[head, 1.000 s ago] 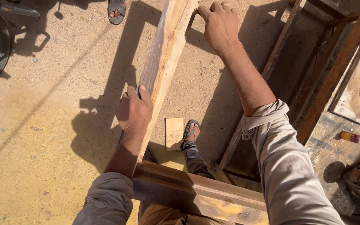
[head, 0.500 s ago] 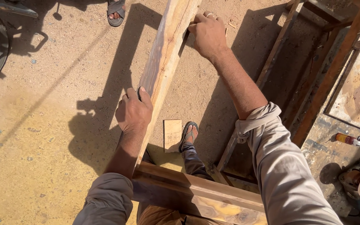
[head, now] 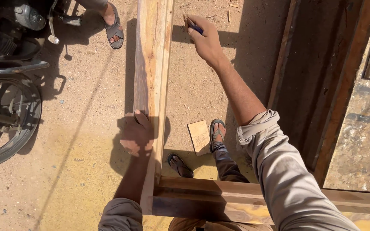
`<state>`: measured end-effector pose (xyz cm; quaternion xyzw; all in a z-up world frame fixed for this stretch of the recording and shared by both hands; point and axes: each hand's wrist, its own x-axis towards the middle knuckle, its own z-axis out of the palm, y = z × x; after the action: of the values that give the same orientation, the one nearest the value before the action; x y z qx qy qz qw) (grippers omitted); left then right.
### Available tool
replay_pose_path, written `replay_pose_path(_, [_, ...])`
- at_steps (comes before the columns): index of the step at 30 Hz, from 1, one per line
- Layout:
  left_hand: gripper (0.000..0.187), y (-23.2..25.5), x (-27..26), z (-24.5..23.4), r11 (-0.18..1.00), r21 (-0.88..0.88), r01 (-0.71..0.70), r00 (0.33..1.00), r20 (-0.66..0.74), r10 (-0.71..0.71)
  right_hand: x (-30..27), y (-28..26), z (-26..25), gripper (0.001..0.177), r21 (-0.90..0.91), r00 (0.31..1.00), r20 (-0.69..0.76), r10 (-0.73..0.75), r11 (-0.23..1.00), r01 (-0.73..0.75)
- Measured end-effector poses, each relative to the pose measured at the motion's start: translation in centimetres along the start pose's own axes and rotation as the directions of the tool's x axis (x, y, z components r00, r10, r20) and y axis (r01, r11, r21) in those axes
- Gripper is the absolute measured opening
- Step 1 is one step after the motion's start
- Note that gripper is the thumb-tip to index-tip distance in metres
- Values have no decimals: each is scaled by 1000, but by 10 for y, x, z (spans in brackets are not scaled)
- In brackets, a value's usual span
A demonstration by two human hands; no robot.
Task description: Manually sanding a wooden frame with a small piece of sandpaper.
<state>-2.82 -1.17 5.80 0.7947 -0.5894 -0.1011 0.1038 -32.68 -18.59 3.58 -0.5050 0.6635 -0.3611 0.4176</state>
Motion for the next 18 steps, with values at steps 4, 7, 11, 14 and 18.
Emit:
replay_pose_path(4, [39,-9,-2,-5,1000,4,-26,989,146,25,37,43,34,41,49,986,-85,-142,988,147])
replay_pose_path(7, [52,-95,-16,67,993,-108,51,924,382,-6,42,41,46,41,-27,942,-147,-302,953,301])
replay_pose_path(11, [64,-36,8,41,998,-32,48,921,387,-32,40,33,57,40,-39,920,-180,-348,937,347])
replay_pose_path(14, [53,35,10,-44,943,134,305,814,477,-331,35,34,70,44,-60,910,-195,-366,931,361])
replay_pose_path(18, [48,33,4,-43,977,51,209,916,340,-213,35,38,84,57,-149,908,-198,-370,927,345])
